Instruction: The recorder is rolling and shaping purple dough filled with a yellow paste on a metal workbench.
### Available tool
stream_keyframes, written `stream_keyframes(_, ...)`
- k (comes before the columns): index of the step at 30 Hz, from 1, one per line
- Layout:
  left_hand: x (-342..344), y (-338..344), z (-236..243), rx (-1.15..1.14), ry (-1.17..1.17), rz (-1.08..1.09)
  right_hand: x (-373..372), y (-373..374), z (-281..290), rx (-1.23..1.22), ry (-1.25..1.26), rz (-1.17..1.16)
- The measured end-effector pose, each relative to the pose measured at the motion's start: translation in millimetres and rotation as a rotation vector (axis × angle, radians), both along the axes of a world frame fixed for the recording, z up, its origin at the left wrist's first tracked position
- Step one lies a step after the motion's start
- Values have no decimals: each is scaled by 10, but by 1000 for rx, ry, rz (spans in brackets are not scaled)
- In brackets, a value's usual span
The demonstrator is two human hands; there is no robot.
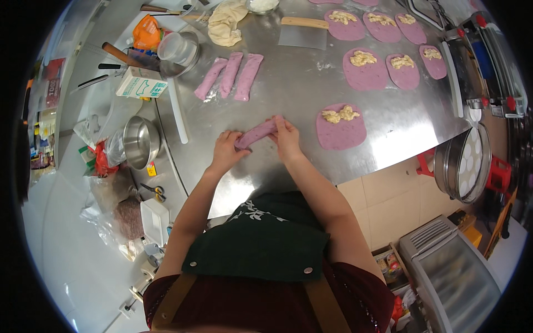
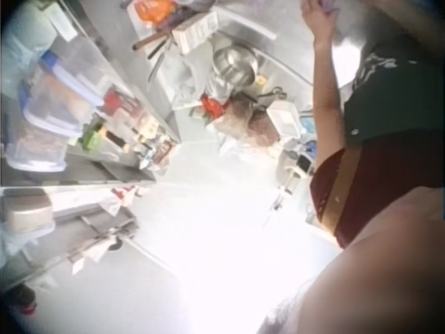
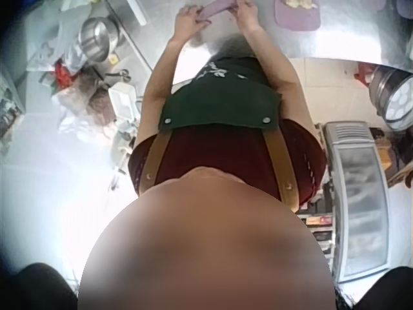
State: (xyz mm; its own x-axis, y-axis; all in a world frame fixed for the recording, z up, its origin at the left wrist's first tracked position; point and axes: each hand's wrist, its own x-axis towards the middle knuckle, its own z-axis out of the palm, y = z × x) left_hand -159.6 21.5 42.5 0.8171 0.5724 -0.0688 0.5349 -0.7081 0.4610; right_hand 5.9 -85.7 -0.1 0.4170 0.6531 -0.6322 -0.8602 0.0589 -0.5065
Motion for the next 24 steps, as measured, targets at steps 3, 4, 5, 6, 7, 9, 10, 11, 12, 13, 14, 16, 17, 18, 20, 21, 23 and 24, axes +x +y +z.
stream_keyframes(3, 4, -35, -40, 7, -34, 53, -11, 16, 38, -9, -6, 9)
stream_keyframes(4, 8, -50, -50, -11, -22, 79, -4, 23, 54, -20, -28, 17)
stream_keyframes(5, 14, -66, -60, -28, -10, 106, 7, 33, 52, -19, -31, 21)
stream_keyframes(6, 27, -89, -50, -28, -12, 107, 20, 33, 50, -28, -64, 49)
stream_keyframes(7, 41, -113, -40, -65, -33, 144, 39, 34, 46, -38, -97, 77)
stream_keyframes(9, 101, -121, -24, -101, -55, 182, 129, 58, 57, -28, -124, 95)
stream_keyframes(10, 148, -107, -18, -234, -97, 244, 193, 85, 74, -17, -149, 111)
stream_keyframes(11, 205, -90, -23, -367, -138, 306, 289, 136, 86, -15, -150, 112)
stream_keyframes(12, 264, -79, -62, -362, -140, 307, 414, 226, 120, -60, -179, 154)
stream_keyframes(13, 360, -58, -120, -407, -237, 349, 547, 330, 127, -107, -211, 191)
stream_keyframes(14, 458, -23, -171, -451, -335, 389, 683, 463, 113, -119, -240, 199)
stream_keyframes(16, 710, 71, -235, -537, -357, 459, 955, 743, 139, -153, -292, 212)
stream_keyframes(17, 816, 117, -254, -622, -376, 536, 1070, 878, 221, -170, -316, 220)
stream_keyframes(18, 892, 157, -302, -621, -379, 527, 1164, 982, 233, -168, -321, 212)
stream_keyframes(20, 954, 220, -453, -613, -466, 565, 1280, 1122, 275, -156, -626, 190)
stream_keyframes(21, 943, 194, -537, -617, -468, 555, 1314, 1088, 188, -160, -630, 181)
stream_keyframes(23, 899, 52, -605, -582, -426, 515, 1469, 909, 10, -289, -829, 37)
stream_keyframes(24, 769, 17, -606, -576, -424, 529, 1406, 796, 120, -228, -720, 95)
